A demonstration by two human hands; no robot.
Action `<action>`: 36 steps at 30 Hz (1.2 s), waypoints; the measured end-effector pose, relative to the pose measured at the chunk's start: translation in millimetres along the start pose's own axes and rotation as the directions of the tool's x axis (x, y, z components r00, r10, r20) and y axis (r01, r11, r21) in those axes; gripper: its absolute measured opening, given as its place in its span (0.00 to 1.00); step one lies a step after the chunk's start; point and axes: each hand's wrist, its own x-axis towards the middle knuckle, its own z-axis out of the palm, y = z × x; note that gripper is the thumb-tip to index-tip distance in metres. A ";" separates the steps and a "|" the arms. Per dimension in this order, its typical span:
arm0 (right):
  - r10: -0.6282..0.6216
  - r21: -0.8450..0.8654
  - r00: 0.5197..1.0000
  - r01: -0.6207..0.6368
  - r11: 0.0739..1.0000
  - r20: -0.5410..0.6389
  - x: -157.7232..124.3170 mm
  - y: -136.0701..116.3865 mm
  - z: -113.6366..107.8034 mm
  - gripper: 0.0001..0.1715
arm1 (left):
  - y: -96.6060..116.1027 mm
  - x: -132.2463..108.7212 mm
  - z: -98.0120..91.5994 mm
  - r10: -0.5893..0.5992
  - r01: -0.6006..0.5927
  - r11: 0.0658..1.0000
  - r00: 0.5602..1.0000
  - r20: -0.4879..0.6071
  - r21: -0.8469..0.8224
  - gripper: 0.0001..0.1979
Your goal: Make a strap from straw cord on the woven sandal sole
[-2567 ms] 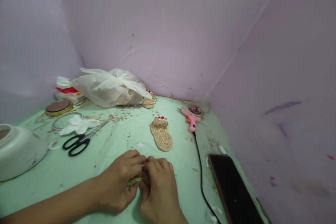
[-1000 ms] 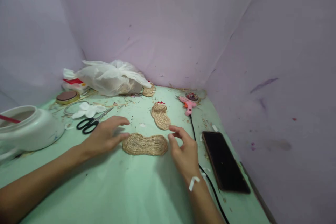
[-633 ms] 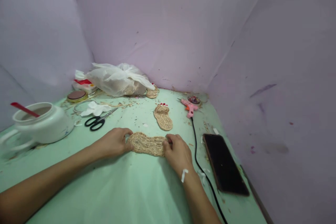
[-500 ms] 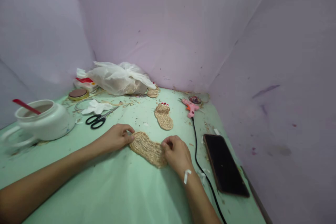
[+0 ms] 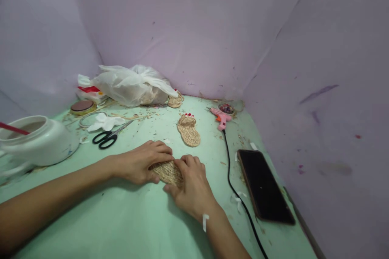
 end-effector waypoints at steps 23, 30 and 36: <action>-0.235 0.133 0.972 0.233 0.963 0.002 6.9 21.5 -0.6 0.25 | -25.1 15.1 11.9 0.270 -0.267 0.953 0.963 -0.002 -0.143 0.19; -0.108 0.084 0.987 0.118 0.989 -0.121 -10.2 17.1 7.4 0.32 | -17.0 1.7 23.1 0.176 -0.193 0.975 0.974 -0.142 -0.112 0.25; -0.176 0.223 0.978 0.196 0.955 -0.110 -13.0 22.6 3.4 0.13 | -19.5 5.7 22.0 0.270 -0.292 0.943 0.951 -0.149 -0.157 0.18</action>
